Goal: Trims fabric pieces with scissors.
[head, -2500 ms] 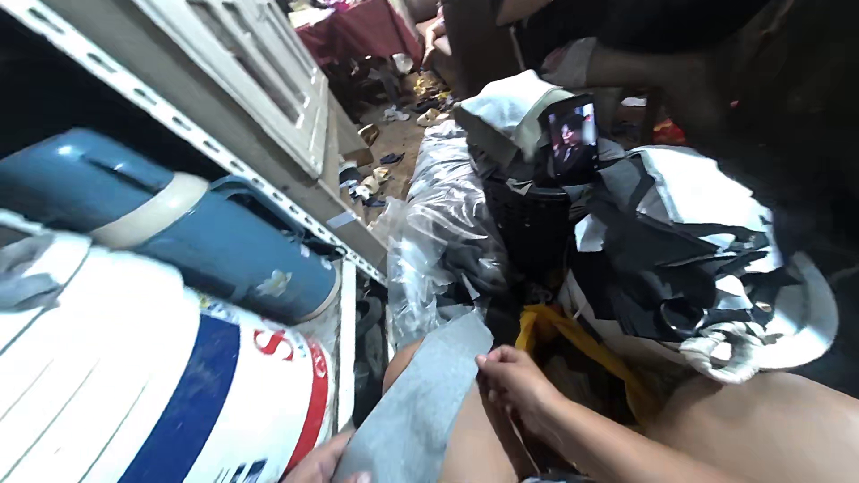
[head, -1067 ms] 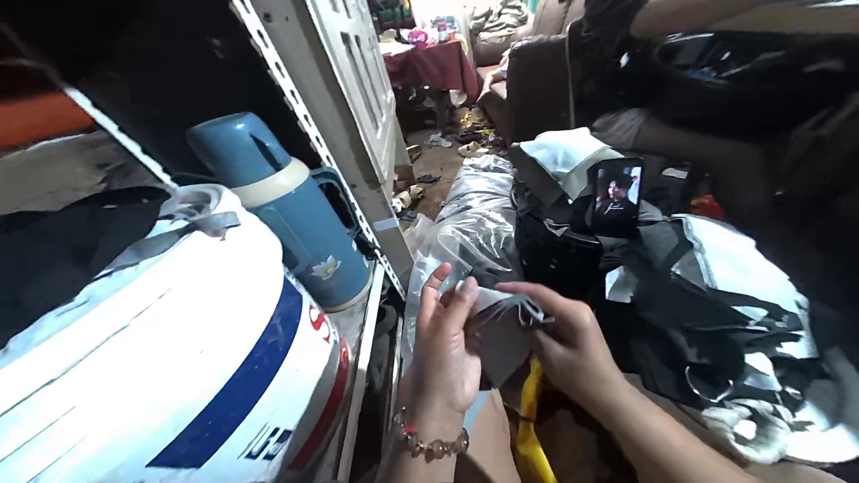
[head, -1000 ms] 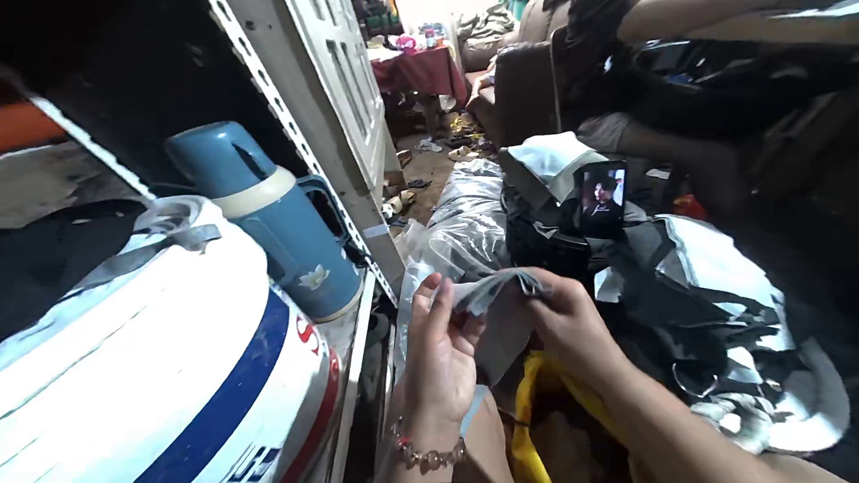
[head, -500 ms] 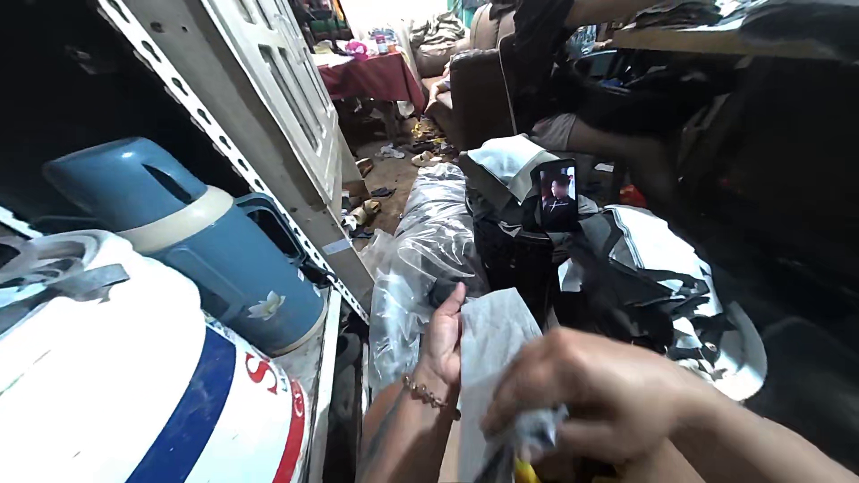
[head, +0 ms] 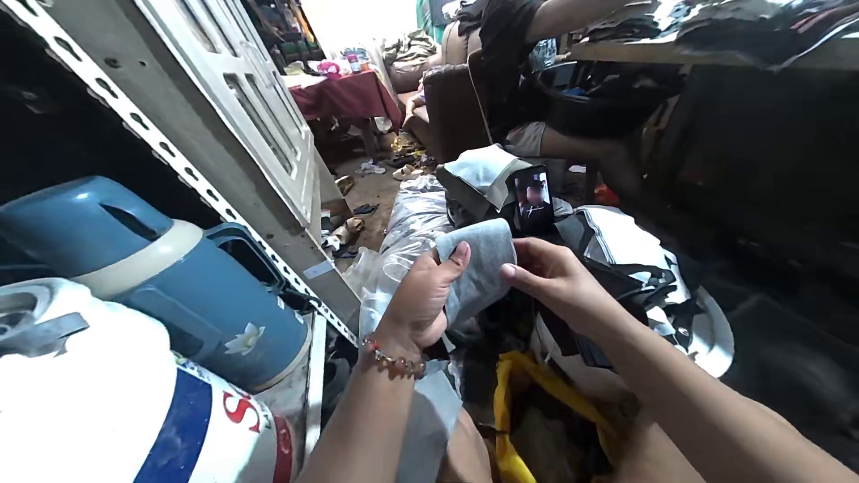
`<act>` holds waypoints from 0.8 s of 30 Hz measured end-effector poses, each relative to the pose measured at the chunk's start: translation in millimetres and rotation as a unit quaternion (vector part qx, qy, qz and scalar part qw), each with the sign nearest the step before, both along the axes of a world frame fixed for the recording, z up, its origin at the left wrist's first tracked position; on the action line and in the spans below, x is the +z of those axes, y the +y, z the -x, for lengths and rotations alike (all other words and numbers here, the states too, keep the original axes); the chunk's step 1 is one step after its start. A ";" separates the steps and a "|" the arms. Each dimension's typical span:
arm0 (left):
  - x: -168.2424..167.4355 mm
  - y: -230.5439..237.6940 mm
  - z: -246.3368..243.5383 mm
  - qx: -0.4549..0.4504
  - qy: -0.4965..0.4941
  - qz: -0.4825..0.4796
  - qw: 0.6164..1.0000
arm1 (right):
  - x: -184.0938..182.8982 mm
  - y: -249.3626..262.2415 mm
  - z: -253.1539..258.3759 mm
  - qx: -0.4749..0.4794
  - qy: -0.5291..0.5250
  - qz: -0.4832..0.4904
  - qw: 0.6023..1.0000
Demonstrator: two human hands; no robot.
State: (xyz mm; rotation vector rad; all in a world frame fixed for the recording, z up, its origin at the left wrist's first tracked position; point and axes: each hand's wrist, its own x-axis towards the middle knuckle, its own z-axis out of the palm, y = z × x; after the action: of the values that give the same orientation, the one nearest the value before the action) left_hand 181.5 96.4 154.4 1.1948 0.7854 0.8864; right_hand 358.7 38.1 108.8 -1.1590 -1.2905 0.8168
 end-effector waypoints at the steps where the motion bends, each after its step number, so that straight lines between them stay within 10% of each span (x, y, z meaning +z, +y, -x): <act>1: 3.8 0.7 -0.6 0.002 0.009 -0.022 1.000 | 5.5 4.3 2.5 0.002 0.006 -0.005 1.000; 8: 8.4 10.0 12.3 -0.045 0.069 -0.137 0.987 | 37.6 10.4 -1.2 0.014 0.126 -0.033 0.991; 12: -0.8 8.4 4.1 0.074 0.033 -0.236 0.968 | 53.7 7.1 -9.4 0.025 0.183 -0.028 0.982; 18: -4.4 17.8 -7.1 0.045 -0.001 -0.431 0.901 | 69.5 5.3 -21.3 0.100 0.089 -0.083 0.987; 24: 20.4 16.5 -31.0 0.091 -0.077 -0.344 0.931 | 77.7 15.8 -23.3 0.046 0.100 -0.110 0.988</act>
State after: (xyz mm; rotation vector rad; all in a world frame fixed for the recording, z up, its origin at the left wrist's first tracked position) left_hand 212.5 112.9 174.7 1.6473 0.4631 1.4650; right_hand 382.0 53.9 186.4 -0.8259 -1.2389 0.8148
